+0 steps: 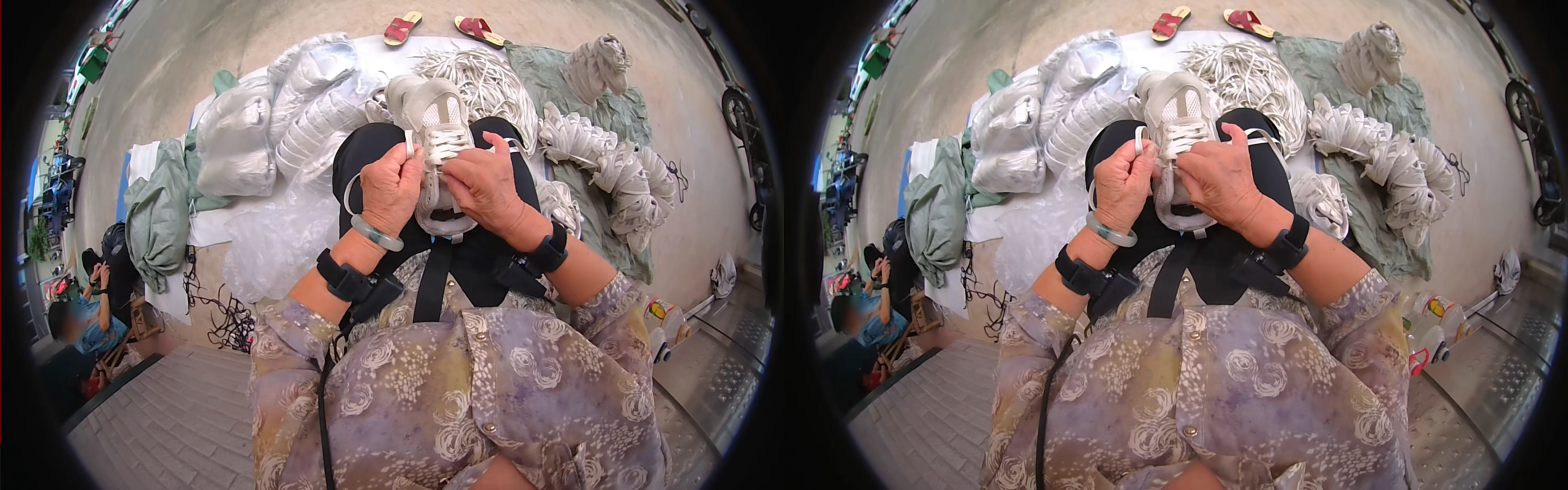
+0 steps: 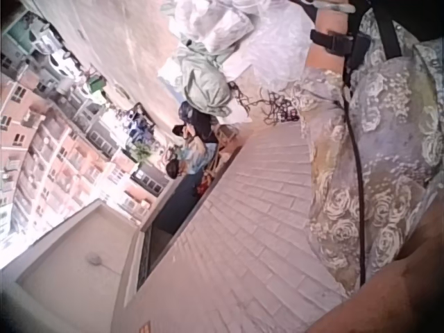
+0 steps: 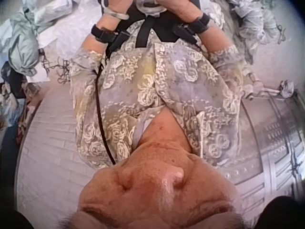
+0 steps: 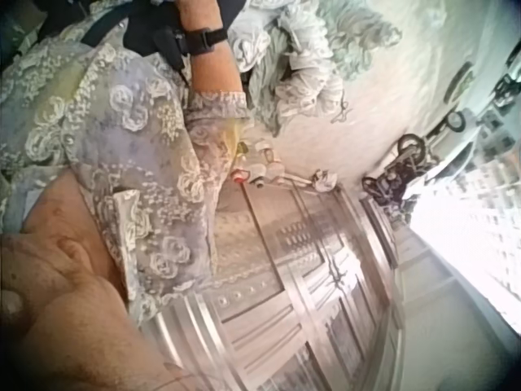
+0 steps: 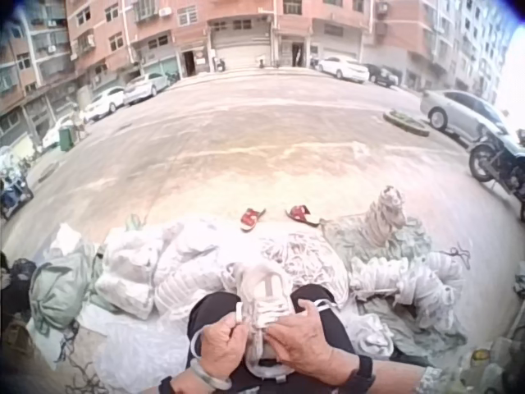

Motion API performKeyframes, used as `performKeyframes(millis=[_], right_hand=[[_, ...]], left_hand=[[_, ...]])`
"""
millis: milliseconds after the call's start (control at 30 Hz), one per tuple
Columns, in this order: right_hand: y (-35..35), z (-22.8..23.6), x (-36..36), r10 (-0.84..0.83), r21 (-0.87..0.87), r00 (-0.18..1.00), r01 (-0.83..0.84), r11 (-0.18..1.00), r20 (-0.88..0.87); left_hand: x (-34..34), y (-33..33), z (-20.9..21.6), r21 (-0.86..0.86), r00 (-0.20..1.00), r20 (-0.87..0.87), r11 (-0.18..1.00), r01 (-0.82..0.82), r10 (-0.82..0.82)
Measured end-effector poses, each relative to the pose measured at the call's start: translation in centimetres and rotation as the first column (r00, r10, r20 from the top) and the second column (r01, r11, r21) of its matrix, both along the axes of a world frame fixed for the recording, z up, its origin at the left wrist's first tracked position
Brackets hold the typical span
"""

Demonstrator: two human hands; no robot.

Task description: Manually insert and thread laces through the eyelets of a new white athletic shoe.

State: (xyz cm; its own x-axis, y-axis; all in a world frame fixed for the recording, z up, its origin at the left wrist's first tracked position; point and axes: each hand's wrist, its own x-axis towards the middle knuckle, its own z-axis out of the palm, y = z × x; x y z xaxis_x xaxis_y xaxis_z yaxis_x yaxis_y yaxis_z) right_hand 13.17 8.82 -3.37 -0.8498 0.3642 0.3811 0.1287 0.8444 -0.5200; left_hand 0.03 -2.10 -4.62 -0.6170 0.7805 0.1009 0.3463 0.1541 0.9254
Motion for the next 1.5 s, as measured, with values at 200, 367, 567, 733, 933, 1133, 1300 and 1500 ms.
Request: performKeyframes(millis=[200,367,567,733,933,1133,1300,1500], right_hand=[[2.8,2.2,7.5,0.010,0.079,0.999,-0.007,0.997,-0.036],[7.0,-0.1,20.6,-0.389,0.070,0.910,0.383,0.921,0.142],[9.0,-4.5,30.5,-0.661,0.035,0.740,0.662,0.748,0.128],[9.0,-4.8,26.0,-0.331,0.012,0.617,0.463,0.886,0.714],[4.3,-0.7,11.8,-0.207,-0.072,0.976,0.212,0.975,0.065],[0.9,0.4,4.7,-0.057,-0.020,0.996,0.056,0.998,-0.073],[0.8,-1.0,4.4,-0.143,-0.254,0.989,0.127,0.959,-0.045],[1.3,-2.6,3.9,-0.216,-0.424,0.971,0.153,0.893,-0.104]], left_hand=[[-0.8,-0.6,1.5,0.043,0.893,0.420,0.980,-0.196,0.160],[-1.1,-1.0,1.7,0.080,0.811,0.533,0.939,-0.333,0.242],[0.3,-0.8,0.9,0.006,0.813,0.551,0.973,-0.230,0.188],[0.6,-1.0,0.7,-0.055,0.846,0.494,0.978,-0.201,0.202],[-0.1,-0.9,2.8,0.167,0.924,-0.344,0.979,-0.115,0.167],[3.2,2.2,4.0,0.033,0.626,-0.768,0.969,0.247,-0.133],[3.9,3.0,1.7,-0.125,0.567,-0.796,0.974,0.189,-0.213],[3.6,4.0,0.5,-0.049,0.668,-0.723,0.977,0.205,-0.177]])
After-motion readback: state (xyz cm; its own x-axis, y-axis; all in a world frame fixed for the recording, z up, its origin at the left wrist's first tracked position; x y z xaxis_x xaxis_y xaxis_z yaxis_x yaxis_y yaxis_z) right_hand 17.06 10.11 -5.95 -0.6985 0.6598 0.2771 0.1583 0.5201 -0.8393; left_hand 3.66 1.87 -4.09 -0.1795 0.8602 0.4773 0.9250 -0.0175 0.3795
